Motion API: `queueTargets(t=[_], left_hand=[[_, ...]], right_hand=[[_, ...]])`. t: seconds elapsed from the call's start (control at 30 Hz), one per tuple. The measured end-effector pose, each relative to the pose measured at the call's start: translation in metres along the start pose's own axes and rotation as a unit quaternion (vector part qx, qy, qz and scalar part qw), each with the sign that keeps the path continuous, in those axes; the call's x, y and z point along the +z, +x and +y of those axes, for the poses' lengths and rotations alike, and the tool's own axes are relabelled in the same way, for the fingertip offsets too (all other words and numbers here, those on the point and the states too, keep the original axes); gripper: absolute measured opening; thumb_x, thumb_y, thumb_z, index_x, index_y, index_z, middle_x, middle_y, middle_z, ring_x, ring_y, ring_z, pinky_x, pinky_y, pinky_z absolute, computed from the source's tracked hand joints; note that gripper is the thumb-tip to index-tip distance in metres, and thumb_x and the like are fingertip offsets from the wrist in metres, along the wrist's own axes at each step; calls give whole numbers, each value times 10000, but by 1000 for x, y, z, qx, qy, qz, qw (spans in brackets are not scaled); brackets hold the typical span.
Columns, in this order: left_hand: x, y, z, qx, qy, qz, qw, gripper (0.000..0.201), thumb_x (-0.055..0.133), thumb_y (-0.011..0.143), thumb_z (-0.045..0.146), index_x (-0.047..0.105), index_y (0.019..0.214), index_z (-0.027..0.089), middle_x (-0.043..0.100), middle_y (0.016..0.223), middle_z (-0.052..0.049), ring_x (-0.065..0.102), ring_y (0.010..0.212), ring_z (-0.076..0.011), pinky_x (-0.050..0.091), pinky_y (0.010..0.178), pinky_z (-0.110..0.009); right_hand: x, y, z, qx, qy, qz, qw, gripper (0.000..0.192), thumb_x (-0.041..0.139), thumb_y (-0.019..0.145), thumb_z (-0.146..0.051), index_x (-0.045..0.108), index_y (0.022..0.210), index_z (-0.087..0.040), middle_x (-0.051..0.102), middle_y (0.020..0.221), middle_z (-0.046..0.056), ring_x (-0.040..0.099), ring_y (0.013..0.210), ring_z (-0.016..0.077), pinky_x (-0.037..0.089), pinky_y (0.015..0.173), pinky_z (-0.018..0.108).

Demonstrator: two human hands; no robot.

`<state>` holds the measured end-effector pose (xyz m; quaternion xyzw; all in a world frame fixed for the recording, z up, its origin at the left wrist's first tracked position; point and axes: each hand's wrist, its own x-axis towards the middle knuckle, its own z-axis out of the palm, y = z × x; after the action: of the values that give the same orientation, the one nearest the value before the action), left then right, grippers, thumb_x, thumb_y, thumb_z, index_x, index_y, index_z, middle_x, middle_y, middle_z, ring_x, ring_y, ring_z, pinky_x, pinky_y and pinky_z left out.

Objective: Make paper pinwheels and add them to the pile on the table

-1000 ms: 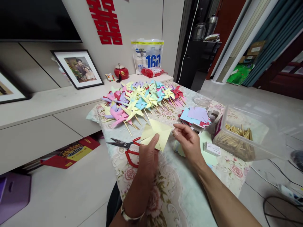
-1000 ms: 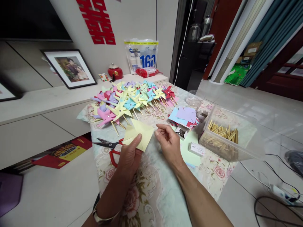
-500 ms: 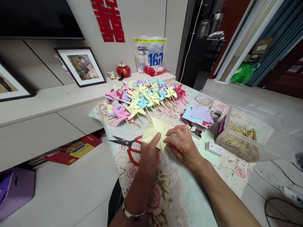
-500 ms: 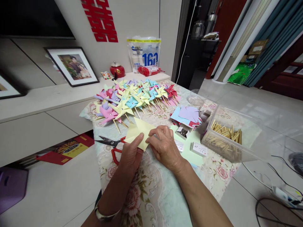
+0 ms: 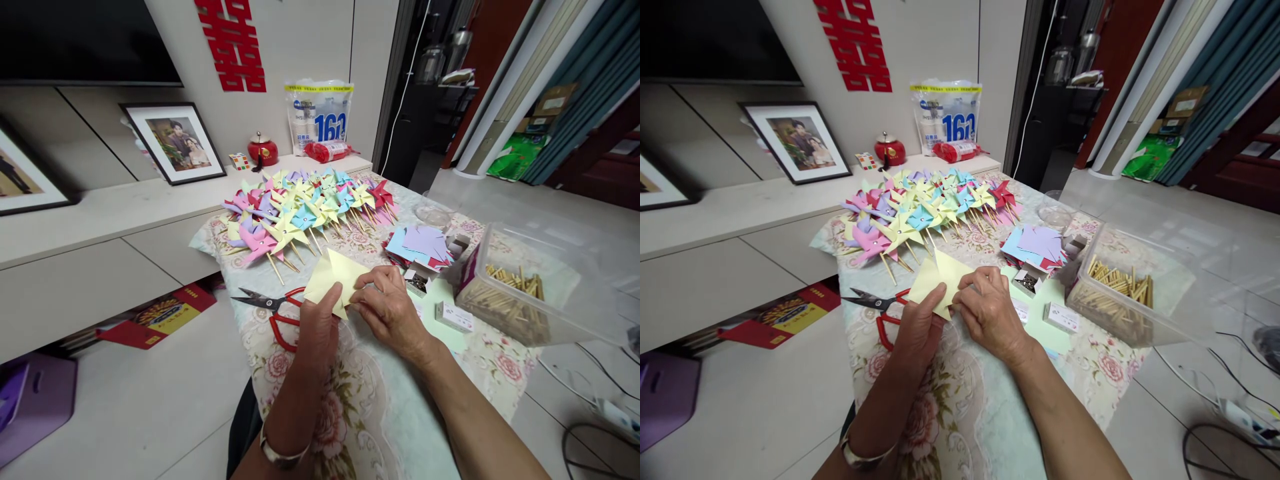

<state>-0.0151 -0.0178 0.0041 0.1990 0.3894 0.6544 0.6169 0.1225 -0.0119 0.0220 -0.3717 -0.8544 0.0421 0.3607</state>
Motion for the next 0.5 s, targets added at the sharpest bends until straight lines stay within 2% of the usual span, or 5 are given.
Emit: queueTargets(t=[0.13, 0.23, 0.3, 0.4, 0.5], left_hand=[[-3, 2, -1, -9, -15, -3, 1000, 309, 739, 728, 284, 707, 1024, 202, 754, 1009, -67, 708, 938, -262, 576, 777, -354], [-2, 1, 0, -11, -16, -10, 1000, 316, 749, 716, 259, 708, 1020, 187, 756, 1046, -80, 697, 1001, -271, 576, 801, -345], [-1, 0, 0, -16, -29, -5, 999, 335, 766, 699, 233, 704, 1024, 178, 756, 1068, -83, 695, 1022, -272, 575, 819, -341], [-1, 1, 0, -17, -51, 13, 998, 379, 783, 687, 192, 693, 1055, 177, 762, 1060, -74, 705, 1004, -263, 577, 835, -342], [-1, 3, 0, -3, -55, 39, 998, 388, 783, 685, 171, 693, 1061, 179, 766, 1054, -74, 709, 998, -262, 583, 833, -350]], right_hand=[[0, -1, 2, -1, -1, 0, 1000, 136, 561, 939, -192, 672, 869, -226, 632, 1022, 82, 472, 1007, 273, 400, 827, 455], [2, -2, 4, 0, 2, 2, 1000, 118, 579, 909, -147, 666, 884, -222, 635, 1032, 83, 477, 1014, 275, 407, 842, 468], [2, -1, 4, -1, 13, 11, 1000, 186, 554, 882, -81, 665, 926, -224, 641, 1045, 81, 485, 1021, 274, 414, 858, 477], [2, -1, 3, 11, 45, 65, 997, 277, 531, 869, -60, 657, 1046, -231, 649, 1066, 79, 508, 1029, 268, 425, 891, 485], [1, -1, 3, 100, 89, 155, 979, 224, 579, 901, -185, 639, 1114, -217, 645, 1059, 89, 555, 992, 254, 471, 835, 431]])
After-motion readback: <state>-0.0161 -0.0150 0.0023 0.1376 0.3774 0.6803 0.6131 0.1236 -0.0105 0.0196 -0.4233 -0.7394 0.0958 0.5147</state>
